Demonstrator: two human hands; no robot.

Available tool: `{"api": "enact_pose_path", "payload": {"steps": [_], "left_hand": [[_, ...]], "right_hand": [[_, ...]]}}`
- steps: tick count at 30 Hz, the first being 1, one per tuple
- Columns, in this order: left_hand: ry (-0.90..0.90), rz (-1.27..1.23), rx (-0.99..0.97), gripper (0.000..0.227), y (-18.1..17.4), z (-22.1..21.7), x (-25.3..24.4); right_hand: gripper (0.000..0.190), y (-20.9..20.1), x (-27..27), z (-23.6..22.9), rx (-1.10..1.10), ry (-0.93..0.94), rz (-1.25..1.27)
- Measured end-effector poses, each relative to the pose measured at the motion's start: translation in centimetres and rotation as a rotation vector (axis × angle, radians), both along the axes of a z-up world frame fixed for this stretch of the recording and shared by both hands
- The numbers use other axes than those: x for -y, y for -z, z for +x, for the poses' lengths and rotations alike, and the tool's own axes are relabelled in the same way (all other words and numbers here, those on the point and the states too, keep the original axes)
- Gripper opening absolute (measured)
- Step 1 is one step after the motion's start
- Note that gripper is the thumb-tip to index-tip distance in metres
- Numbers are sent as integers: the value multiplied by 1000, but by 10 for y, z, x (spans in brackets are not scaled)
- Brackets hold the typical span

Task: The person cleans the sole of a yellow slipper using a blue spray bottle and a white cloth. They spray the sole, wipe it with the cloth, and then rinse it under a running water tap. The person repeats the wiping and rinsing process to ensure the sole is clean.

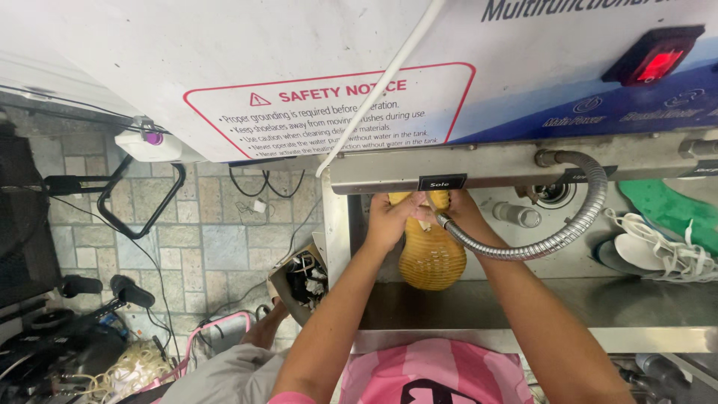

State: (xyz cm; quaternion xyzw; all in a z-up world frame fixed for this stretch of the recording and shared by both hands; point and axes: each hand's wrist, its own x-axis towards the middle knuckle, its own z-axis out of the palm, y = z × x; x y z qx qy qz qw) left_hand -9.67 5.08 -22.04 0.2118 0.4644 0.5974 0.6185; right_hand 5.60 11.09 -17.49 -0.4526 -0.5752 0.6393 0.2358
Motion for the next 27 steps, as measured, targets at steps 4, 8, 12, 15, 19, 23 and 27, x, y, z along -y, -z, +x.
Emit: {"api": "enact_pose_path", "payload": {"steps": [4,8,12,15,19,23,27], "left_hand": [[-15,44,-58,19,-3,1,8],[12,-2,-126,17,-8,-3,2],[8,23,113,19,-15,-5,-8],[-17,53,36,20,-8,-1,-4],[-29,125,-55,21,6,3,10],[-37,132,-53,31,-2,1,14],[-42,154,-73,40,-17,-2,21]], "right_hand": [[51,-2,5,1,45,-58,-63],[56,-3,1,-6,-93,-13,-128],[42,-2,-7,-6,35,10,-225],[49,-7,0,-4,-129,2,-115],[52,-10,6,2,27,-49,-26],[68,-14,12,3,105,-57,76],[74,-11,11,5,203,-138,185]]}}
